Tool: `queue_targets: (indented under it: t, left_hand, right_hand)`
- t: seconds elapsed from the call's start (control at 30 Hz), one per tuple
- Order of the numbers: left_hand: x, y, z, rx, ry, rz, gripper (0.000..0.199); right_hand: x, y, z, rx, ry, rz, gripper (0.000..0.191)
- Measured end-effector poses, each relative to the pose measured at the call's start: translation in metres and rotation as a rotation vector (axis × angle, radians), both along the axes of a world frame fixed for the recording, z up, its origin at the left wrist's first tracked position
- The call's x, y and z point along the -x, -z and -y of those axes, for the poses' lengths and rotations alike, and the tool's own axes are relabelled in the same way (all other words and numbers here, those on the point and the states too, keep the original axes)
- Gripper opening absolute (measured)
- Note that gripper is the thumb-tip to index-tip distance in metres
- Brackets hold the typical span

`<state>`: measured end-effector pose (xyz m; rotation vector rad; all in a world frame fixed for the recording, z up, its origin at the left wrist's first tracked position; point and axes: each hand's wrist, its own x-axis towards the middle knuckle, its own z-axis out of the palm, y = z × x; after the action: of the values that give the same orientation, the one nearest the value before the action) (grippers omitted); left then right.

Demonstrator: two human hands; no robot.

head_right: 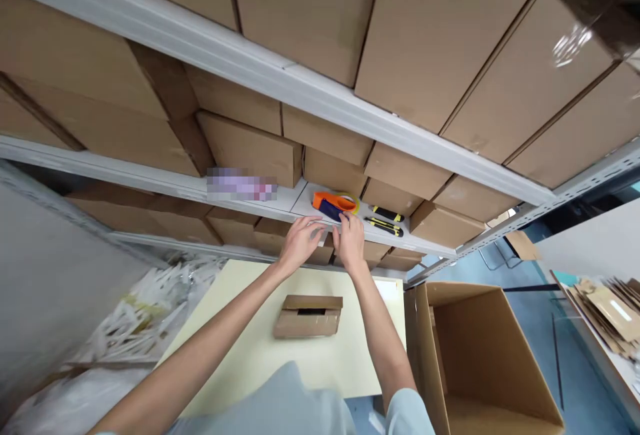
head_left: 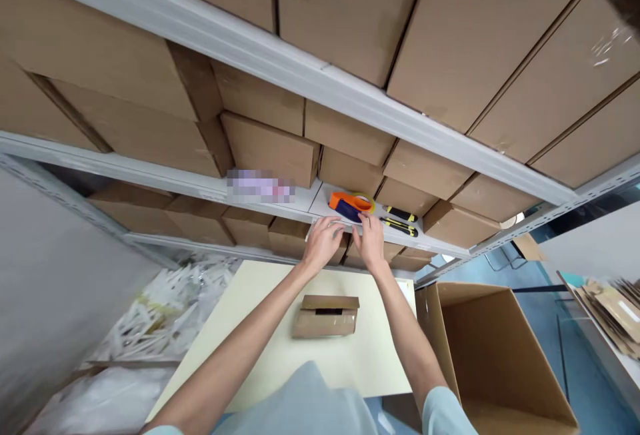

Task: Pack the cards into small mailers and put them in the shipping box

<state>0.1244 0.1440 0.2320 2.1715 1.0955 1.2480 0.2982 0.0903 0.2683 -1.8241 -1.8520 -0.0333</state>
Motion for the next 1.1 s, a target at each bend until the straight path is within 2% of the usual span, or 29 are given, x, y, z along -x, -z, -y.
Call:
queue_targets:
  t: [0.07,0.1,0.17,0.27,0.43,0.5,0.57,0.67,0.77,0.83,0.93,1.1]
  left_hand:
    - [-0.015,-0.035,-0.016,-0.035,-0.027,0.016,0.026]
    - [-0.020,-0.046,-0.019,-0.038,-0.040,0.019,0.027]
    - [-0.025,-0.057,-0.020,-0.034,-0.056,0.025,0.026]
    - [-0.024,-0.053,-0.011,-0.024,-0.060,0.050,0.025]
    - [-0.018,-0.027,0.010,0.092,-0.127,0.130,0.023]
    - [-0.014,-0.016,0.022,0.188,-0.151,0.189,0.023]
    - [-0.007,-0.005,0.041,0.274,-0.126,0.276,0.023]
    - [0.005,0.009,0.083,0.334,-0.032,0.405,0.022]
    - [0.019,0.014,0.130,0.372,0.009,0.424,0.019]
    - [0.029,0.013,0.157,0.407,0.022,0.400,0.017]
    - [0.046,0.006,0.186,0.444,0.067,0.370,0.019]
    - [0.069,-0.002,0.205,0.489,0.125,0.311,0.024]
  right_hand:
    - [0.006,-0.028,-0.033,0.130,0.009,0.124,0.051]
    - [0.009,-0.036,-0.045,0.218,0.025,0.176,0.051]
    - [0.016,-0.043,-0.062,0.363,0.051,0.240,0.047]
    - [0.018,-0.042,-0.072,0.427,0.042,0.257,0.043]
    - [0.007,-0.041,-0.065,0.402,0.029,0.230,0.045]
    - [0.002,-0.033,-0.051,0.331,0.027,0.114,0.044]
    - [0.002,-0.016,-0.026,0.195,0.018,-0.158,0.040]
    - [0.014,0.017,0.030,0.017,-0.018,-0.631,0.040]
    - [0.040,0.040,0.093,0.008,-0.018,-0.935,0.049]
    - [0.059,0.044,0.128,0.021,0.020,-1.062,0.052]
    - [0.079,0.037,0.163,0.056,0.047,-1.151,0.057]
    - [0.090,0.025,0.181,0.129,0.050,-1.141,0.058]
